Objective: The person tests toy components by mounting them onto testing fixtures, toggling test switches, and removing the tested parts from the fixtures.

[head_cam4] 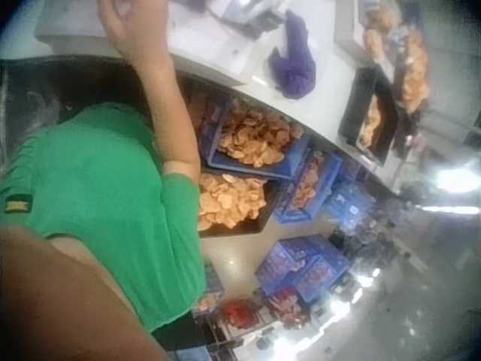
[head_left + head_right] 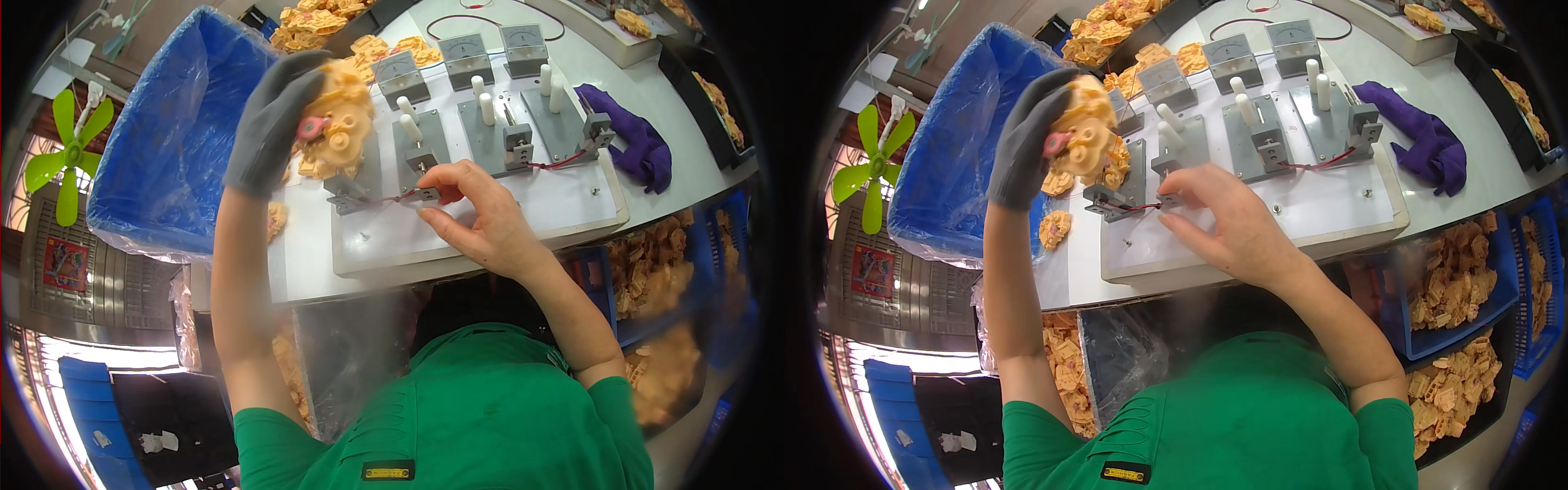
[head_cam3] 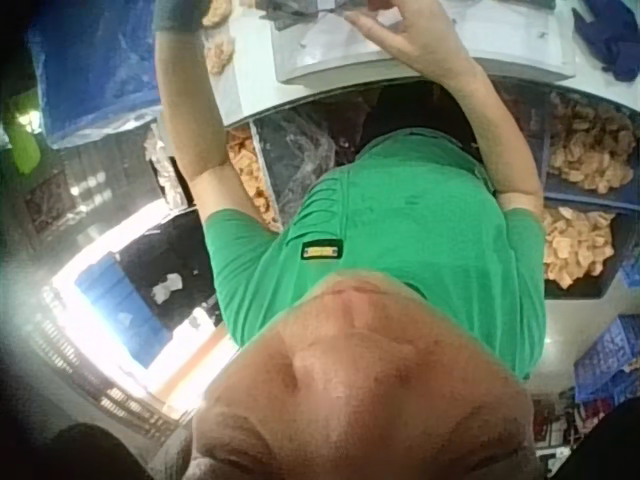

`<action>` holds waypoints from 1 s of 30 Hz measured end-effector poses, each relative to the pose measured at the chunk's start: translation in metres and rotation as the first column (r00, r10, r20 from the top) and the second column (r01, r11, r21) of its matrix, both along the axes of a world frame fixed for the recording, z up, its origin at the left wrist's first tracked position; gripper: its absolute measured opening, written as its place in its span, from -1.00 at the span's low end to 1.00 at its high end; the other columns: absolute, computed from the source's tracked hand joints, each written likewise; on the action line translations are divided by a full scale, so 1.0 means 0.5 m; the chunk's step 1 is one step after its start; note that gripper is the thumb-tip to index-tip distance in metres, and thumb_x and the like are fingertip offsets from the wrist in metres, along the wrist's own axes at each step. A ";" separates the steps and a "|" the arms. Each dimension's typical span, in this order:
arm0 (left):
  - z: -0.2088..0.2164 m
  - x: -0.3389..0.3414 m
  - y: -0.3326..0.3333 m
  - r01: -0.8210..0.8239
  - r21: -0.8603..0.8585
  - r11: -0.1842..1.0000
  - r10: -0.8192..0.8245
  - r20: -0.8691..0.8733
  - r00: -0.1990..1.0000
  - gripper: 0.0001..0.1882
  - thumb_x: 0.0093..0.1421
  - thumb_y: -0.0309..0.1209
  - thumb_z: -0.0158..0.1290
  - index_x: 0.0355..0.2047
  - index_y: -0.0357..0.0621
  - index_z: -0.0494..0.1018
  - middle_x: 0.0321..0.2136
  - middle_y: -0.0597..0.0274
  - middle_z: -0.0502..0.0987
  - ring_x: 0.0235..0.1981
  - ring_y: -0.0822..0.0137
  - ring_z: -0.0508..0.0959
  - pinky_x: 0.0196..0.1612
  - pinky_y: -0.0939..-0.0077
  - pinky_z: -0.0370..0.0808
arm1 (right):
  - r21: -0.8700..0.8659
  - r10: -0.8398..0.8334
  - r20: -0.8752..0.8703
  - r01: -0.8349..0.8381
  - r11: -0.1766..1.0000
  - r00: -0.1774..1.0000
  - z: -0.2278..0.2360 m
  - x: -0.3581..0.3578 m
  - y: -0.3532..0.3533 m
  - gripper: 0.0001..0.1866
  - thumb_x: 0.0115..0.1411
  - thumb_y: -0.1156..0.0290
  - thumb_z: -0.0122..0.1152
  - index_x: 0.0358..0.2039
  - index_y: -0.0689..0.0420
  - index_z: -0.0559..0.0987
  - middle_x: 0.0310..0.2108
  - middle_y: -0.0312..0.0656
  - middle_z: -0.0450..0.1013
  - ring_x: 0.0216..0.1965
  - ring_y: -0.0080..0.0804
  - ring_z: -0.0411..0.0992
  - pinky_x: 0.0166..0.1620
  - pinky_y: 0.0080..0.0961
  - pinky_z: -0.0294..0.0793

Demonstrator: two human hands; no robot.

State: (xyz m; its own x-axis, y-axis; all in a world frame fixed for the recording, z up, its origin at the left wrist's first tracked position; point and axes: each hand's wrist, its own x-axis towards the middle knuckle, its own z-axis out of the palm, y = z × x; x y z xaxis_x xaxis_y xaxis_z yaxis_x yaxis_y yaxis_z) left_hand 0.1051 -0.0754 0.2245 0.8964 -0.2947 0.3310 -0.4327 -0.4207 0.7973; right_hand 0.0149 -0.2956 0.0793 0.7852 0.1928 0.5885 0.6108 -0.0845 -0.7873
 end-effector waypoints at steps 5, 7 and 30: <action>-0.019 0.113 -0.065 0.126 0.395 0.910 -0.005 -0.294 0.956 -0.63 0.24 -0.29 0.07 -0.02 -0.23 0.56 -0.09 0.22 0.57 -0.04 0.46 0.51 0.06 0.57 0.44 | 0.032 0.009 0.006 -0.009 0.999 1.000 0.003 -0.005 -0.001 -0.68 0.16 0.45 0.35 -0.07 0.15 0.53 -0.23 -0.17 0.47 -0.27 -0.32 0.45 -0.13 -0.40 0.47; -0.023 0.143 -0.097 0.114 0.478 0.871 0.051 -0.319 0.947 -0.64 0.22 -0.27 0.08 -0.05 -0.22 0.57 -0.14 0.25 0.58 -0.10 0.45 0.52 0.02 0.56 0.46 | 0.046 0.010 0.004 -0.010 0.999 1.000 0.003 -0.006 -0.002 -0.68 0.17 0.42 0.33 -0.08 0.15 0.52 -0.24 -0.14 0.48 -0.28 -0.27 0.46 -0.13 -0.36 0.47; -0.092 0.227 -0.123 0.312 0.946 0.089 -0.672 -0.174 0.720 -0.63 0.17 -0.15 0.08 -0.13 -0.10 0.58 -0.29 0.18 0.55 -0.29 0.37 0.51 -0.10 0.45 0.49 | 0.023 0.015 0.025 -0.016 1.000 1.000 -0.001 -0.004 -0.005 -0.60 0.11 0.47 0.39 -0.03 0.13 0.52 -0.17 -0.20 0.49 -0.27 -0.40 0.44 -0.15 -0.47 0.49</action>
